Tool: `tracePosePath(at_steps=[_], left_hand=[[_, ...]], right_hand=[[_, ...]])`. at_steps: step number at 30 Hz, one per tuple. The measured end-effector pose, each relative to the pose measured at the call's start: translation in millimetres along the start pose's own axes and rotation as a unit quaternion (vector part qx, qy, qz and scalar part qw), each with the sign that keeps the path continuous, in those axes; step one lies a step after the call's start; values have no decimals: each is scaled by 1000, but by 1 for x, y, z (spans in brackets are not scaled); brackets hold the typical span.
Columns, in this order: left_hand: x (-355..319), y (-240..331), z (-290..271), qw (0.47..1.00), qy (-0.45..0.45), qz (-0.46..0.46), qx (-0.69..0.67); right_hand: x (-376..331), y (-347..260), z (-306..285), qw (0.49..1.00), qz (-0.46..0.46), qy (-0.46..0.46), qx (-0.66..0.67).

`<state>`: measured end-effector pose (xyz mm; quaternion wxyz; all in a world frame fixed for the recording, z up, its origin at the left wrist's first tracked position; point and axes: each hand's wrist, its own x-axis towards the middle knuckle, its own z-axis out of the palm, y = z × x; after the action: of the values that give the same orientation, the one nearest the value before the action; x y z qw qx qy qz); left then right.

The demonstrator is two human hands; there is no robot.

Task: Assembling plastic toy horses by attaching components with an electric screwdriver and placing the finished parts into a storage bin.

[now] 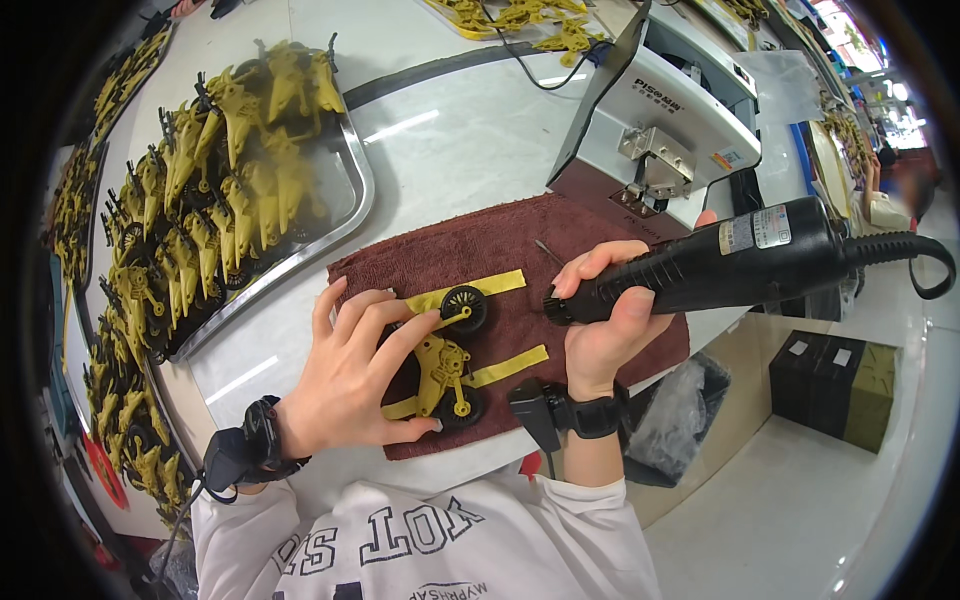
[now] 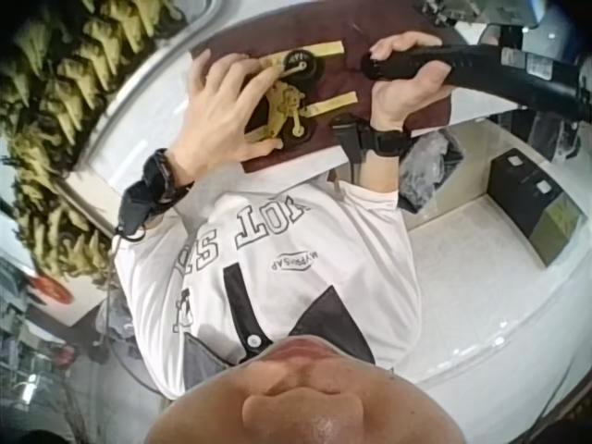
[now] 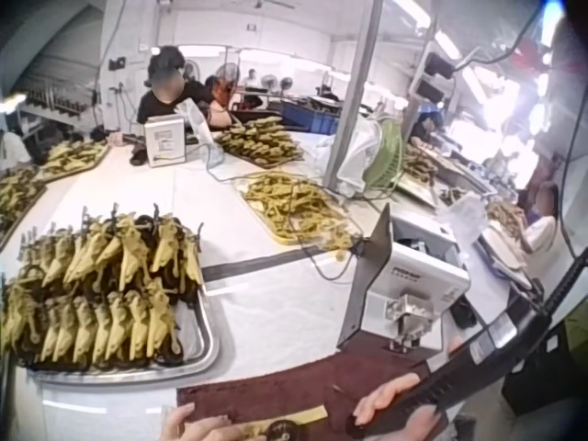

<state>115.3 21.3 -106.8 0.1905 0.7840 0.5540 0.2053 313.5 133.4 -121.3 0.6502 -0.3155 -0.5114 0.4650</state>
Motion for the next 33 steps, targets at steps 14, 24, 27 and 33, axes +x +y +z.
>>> tracePosePath(at_steps=[14, 24, 27, 33], left_hand=[[-1, -8, 5, 998, 10, -53, 29], [-6, -14, 13, 998, 25, -55, 27], [-4, -9, 8, 997, 66, 16, 21], [7, -17, 23, 999, -7, -16, 35]], right_hand=[[-1, -1, 2, 999, -3, 10, -46], [22, -59, -10, 981, -181, 11, 62], [79, -74, -13, 976, -185, 114, -1], [126, -59, 11, 952, -283, 75, -86]])
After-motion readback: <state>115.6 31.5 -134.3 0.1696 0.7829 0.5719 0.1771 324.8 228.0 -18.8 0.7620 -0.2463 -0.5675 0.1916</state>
